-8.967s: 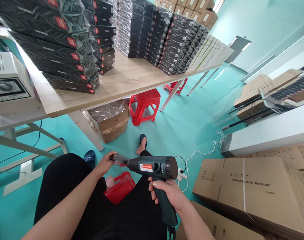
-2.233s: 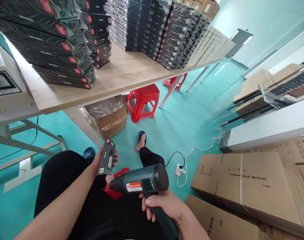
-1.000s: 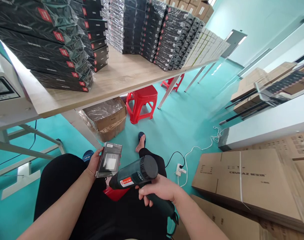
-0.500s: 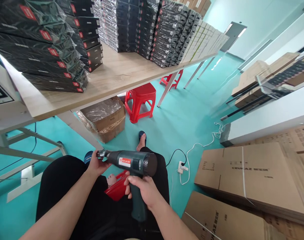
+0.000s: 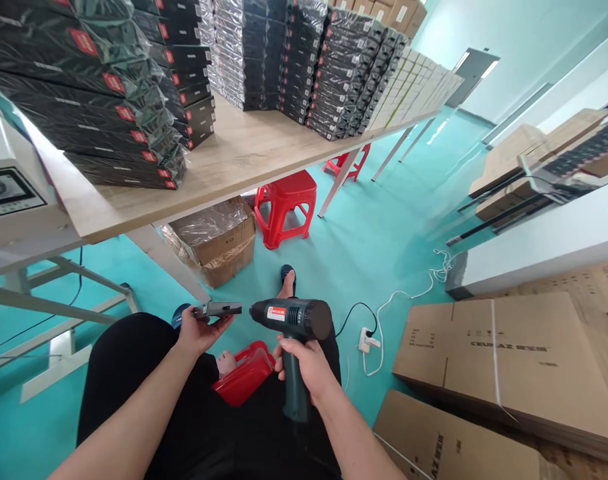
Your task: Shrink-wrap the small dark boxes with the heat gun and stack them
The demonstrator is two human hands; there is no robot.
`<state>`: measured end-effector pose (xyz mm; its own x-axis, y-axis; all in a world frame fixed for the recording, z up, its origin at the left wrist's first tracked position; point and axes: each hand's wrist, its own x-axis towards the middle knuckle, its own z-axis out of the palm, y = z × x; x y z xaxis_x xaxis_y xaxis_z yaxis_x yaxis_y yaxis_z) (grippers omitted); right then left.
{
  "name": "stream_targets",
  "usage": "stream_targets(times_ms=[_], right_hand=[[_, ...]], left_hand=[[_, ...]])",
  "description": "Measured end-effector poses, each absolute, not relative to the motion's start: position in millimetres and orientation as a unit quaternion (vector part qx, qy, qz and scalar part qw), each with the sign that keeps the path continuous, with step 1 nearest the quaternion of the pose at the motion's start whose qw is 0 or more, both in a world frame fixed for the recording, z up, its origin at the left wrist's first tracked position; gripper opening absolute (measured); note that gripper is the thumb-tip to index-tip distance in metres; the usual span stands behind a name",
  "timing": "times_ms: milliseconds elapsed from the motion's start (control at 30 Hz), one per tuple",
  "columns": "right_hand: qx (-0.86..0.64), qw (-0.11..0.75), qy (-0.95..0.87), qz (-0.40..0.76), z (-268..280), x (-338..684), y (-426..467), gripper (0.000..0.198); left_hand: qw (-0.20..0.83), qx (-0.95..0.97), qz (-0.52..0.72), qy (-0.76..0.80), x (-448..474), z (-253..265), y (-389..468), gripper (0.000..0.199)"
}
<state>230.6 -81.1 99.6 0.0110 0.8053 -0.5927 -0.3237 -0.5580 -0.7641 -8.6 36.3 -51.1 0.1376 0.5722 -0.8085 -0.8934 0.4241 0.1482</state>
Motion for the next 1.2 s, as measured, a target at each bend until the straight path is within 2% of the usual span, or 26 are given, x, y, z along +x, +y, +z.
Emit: stream_targets(times_ms=[100,300,700,867,1000,1200], right_hand=[[-0.54,0.404,-0.225,0.703,104.7,232.3,-86.4,0.033],[-0.547,0.454,-0.196,0.675,102.9,225.4,-84.2,0.034],[-0.514,0.383,-0.285,0.713,106.8,211.7,-92.0,0.026],[-0.534,0.406,-0.277,0.688,105.9,205.2,-84.5,0.032],[-0.52,0.386,-0.292,0.704,107.4,203.7,-83.6,0.033],[-0.546,0.446,-0.22,0.674,106.3,223.0,-79.8,0.03]], left_hand=[[0.73,-0.188,0.498,0.428,-9.1,-55.3,38.3,0.032],[0.737,-0.191,0.505,0.407,-8.1,-56.5,38.6,0.031],[0.708,-0.166,0.525,0.443,-7.5,-57.3,39.7,0.029],[0.706,-0.182,0.541,0.42,-7.9,-56.1,38.7,0.032],[0.689,-0.185,0.555,0.427,-7.1,-54.4,39.3,0.028],[0.714,-0.187,0.579,0.346,-13.8,-50.0,38.8,0.031]])
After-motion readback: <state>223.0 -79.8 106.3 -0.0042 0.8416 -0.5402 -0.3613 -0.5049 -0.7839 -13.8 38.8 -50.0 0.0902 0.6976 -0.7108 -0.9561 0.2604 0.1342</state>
